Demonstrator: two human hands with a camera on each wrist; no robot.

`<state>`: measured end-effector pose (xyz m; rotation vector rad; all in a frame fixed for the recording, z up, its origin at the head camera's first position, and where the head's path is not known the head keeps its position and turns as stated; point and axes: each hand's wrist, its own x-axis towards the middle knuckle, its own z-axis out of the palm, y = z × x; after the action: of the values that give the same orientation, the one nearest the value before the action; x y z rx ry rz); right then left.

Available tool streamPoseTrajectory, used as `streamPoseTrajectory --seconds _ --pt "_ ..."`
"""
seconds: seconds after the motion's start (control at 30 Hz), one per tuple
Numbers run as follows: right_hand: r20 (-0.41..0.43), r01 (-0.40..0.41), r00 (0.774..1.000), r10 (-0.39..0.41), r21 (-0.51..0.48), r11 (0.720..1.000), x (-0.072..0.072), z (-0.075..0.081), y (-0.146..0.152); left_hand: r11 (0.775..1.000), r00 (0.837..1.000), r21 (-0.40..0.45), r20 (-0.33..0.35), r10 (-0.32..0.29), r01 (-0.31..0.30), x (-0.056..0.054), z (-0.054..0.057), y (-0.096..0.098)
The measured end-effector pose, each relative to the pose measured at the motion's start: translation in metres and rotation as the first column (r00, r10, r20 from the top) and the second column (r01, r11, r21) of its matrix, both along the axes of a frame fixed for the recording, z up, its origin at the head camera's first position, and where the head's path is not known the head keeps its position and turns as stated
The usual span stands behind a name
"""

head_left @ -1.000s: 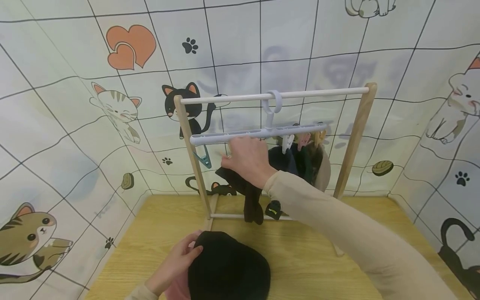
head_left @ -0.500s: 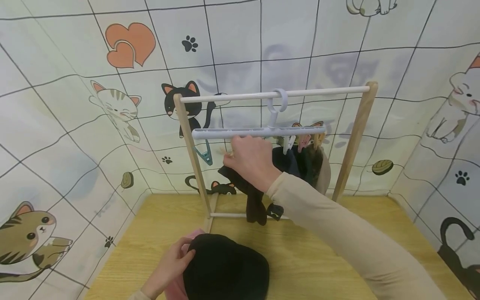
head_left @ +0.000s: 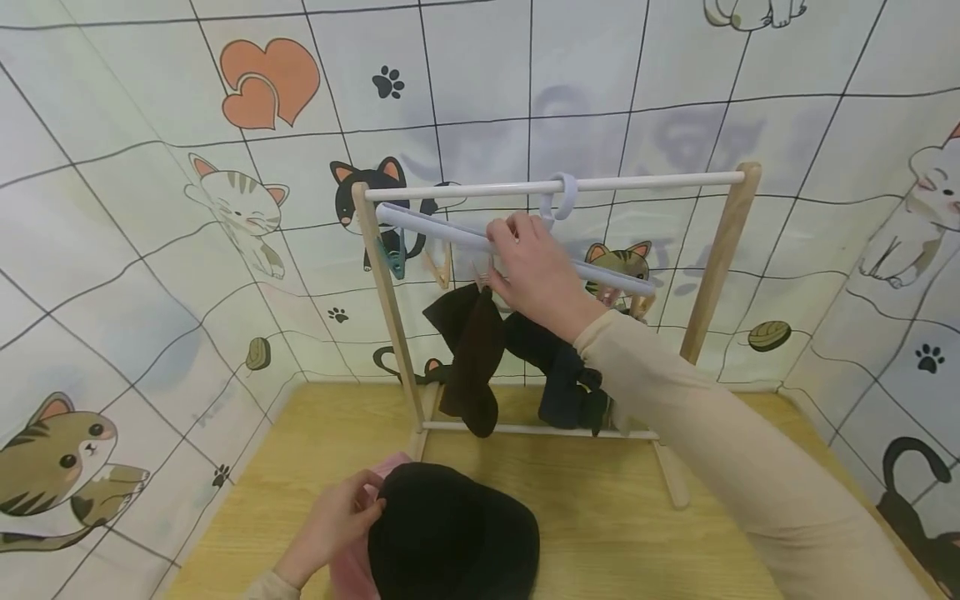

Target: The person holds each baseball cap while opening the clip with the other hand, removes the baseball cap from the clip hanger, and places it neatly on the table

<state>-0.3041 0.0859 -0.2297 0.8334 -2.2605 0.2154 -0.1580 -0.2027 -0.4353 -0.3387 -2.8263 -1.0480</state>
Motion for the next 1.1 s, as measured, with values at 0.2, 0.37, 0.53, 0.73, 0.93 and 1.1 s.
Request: streamPoseTrajectory --seconds 0.2,0.37,0.53,0.73,0.93,1.1 --pt "0.034 0.032 0.999 -0.036 0.103 0.994 -0.009 -0.002 0.006 1.000 1.000 -0.018 -0.003 -0.020 0.020 -0.002 0.002 -0.001" --pt "0.031 0.066 0.997 -0.072 0.162 0.985 -0.009 -0.006 0.006 0.999 1.000 -0.037 0.004 -0.012 0.013 -0.003 0.003 0.000" --pt "0.026 0.089 0.995 -0.095 0.172 0.981 -0.011 -0.005 0.007 1.000 1.000 -0.016 0.007 -0.025 0.026 -0.004 0.002 -0.001" --pt "0.099 0.156 0.979 -0.178 0.197 0.968 -0.012 0.001 0.005 1.000 1.000 -0.021 0.009 -0.020 0.020 -0.007 0.005 0.001" --pt "0.174 0.161 0.964 -0.201 0.218 0.962 -0.010 0.005 0.002 0.995 0.998 -0.076 0.011 0.061 -0.060 -0.017 0.022 0.008" --pt "0.255 0.146 0.943 -0.212 0.256 0.956 -0.012 0.012 0.002 0.991 0.998 -0.120 -0.031 0.050 -0.054 -0.026 0.036 0.018"
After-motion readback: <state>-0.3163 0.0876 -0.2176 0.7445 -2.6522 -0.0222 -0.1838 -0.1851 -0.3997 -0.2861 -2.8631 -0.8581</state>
